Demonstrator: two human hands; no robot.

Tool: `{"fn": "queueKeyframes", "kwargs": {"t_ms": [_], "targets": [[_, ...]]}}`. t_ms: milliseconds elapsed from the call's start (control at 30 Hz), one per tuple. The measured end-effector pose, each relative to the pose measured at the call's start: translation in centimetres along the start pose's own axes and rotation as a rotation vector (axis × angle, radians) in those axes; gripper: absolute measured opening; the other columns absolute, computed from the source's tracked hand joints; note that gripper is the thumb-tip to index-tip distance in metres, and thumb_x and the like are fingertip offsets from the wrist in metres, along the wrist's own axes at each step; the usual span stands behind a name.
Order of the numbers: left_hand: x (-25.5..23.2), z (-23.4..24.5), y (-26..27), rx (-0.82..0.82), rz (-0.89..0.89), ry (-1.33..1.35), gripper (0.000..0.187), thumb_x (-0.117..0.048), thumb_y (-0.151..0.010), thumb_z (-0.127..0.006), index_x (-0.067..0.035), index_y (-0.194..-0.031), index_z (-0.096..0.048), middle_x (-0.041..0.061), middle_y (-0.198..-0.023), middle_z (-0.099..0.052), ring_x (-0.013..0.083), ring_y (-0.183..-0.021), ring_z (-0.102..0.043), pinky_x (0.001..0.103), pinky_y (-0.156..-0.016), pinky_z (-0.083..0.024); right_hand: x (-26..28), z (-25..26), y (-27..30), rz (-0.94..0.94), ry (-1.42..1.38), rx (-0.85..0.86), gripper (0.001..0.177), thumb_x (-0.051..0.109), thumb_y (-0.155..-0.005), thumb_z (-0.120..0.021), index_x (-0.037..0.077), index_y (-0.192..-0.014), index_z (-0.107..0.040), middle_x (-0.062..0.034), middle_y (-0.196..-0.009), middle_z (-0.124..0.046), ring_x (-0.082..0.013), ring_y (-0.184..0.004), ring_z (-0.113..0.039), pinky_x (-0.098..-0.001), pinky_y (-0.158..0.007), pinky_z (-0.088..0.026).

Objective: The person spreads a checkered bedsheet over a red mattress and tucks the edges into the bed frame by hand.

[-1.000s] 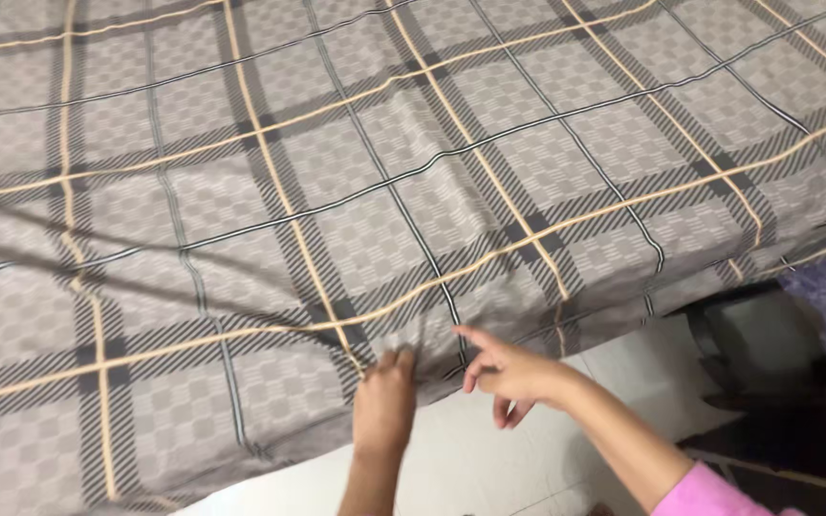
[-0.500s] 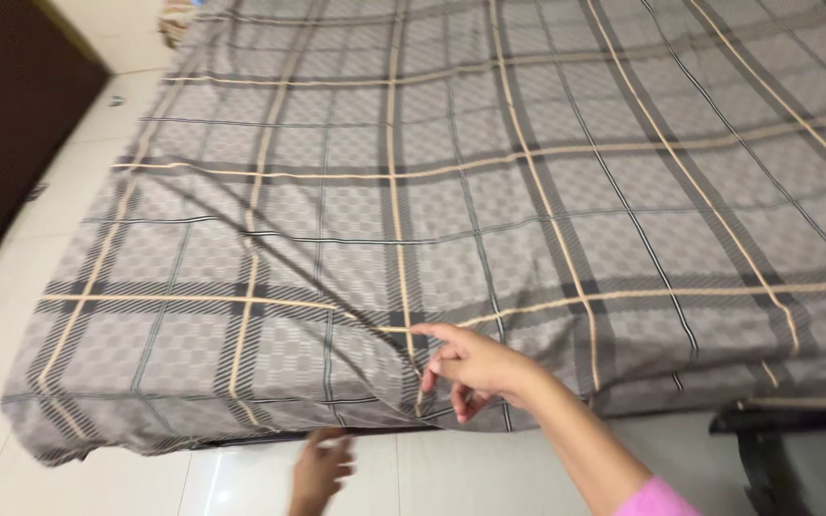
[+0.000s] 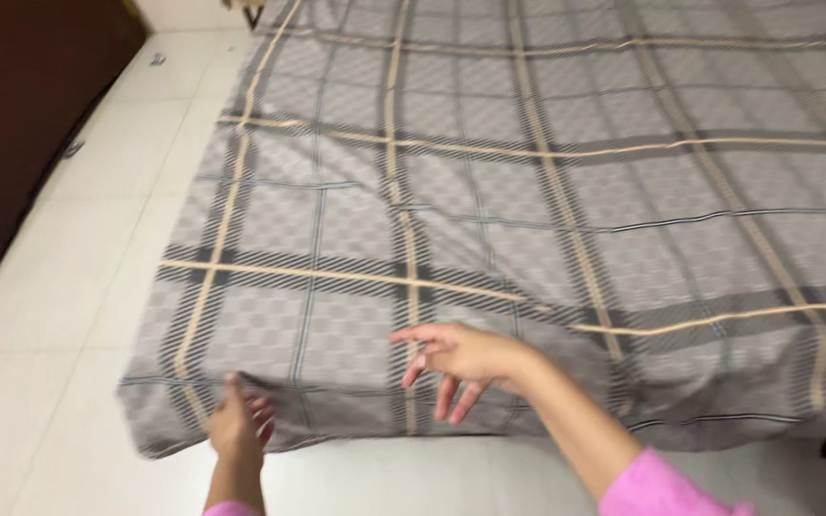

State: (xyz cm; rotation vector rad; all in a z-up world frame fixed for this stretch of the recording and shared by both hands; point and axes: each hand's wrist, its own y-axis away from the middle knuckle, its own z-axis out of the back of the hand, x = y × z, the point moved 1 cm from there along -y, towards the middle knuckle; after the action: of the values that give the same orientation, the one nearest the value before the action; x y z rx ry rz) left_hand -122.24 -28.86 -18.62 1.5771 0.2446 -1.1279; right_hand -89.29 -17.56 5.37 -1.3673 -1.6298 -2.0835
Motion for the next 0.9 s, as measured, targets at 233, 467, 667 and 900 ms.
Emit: {"fn": "queueKeyframes", "kwargs": {"t_ms": [233,467,667,900], "targets": [[-0.8,7.1,-3.0,0.051,-0.121,0.065,0.039,-0.040,-0.096,-0.051,-0.003,-0.099,-0.063,0.009,-0.074,-0.068,0.0192,-0.065,-0.067,0.034,-0.058,-0.050,4.7,-12.3,-10.0,0.026,-0.026,0.171,0.071,0.026,-0.099,-0.052,0.028,-0.163,-0.020,-0.0089,-0.147,-0.053,-0.0258,-0.098,-0.074,-0.0465,-0.065,-0.068],[-8.0,6.2,-6.8,0.107,0.176,0.241,0.068,-0.072,-0.095,-0.049,-0.005,-0.104,-0.054,0.006,-0.069,-0.061,0.0185,-0.060,-0.057,0.034,-0.057,-0.047,10.0,-12.8,-14.3,-0.073,0.186,0.039,0.085,0.030,-0.095,-0.057,0.038,-0.162,-0.005,-0.0076,-0.145,-0.058,-0.0240,-0.100,-0.074,-0.0467,-0.066,-0.069],[-4.8,9.0,-13.8,0.008,-0.324,0.021,0.045,-0.042,-0.103,-0.056,0.000,-0.088,-0.064,0.009,-0.071,-0.063,0.0202,-0.061,-0.059,0.036,-0.057,-0.051,8.2,-16.5,-14.8,-0.161,0.073,0.033,0.095,0.039,-0.089,-0.066,0.038,-0.162,-0.004,-0.0073,-0.128,-0.065,-0.0188,-0.083,-0.070,-0.0502,-0.070,-0.069],[-2.4,14.5,-13.3,-0.116,-0.124,-0.150,0.037,-0.035,-0.103,-0.055,-0.002,-0.092,-0.067,0.013,-0.082,-0.075,0.0210,-0.070,-0.068,0.036,-0.063,-0.048,8.0,-17.6,-14.2,-0.140,-0.102,-0.036,0.088,0.014,-0.089,-0.063,0.035,-0.162,-0.019,-0.0090,-0.108,-0.067,-0.0152,-0.064,-0.057,-0.0416,-0.064,-0.067]]}}
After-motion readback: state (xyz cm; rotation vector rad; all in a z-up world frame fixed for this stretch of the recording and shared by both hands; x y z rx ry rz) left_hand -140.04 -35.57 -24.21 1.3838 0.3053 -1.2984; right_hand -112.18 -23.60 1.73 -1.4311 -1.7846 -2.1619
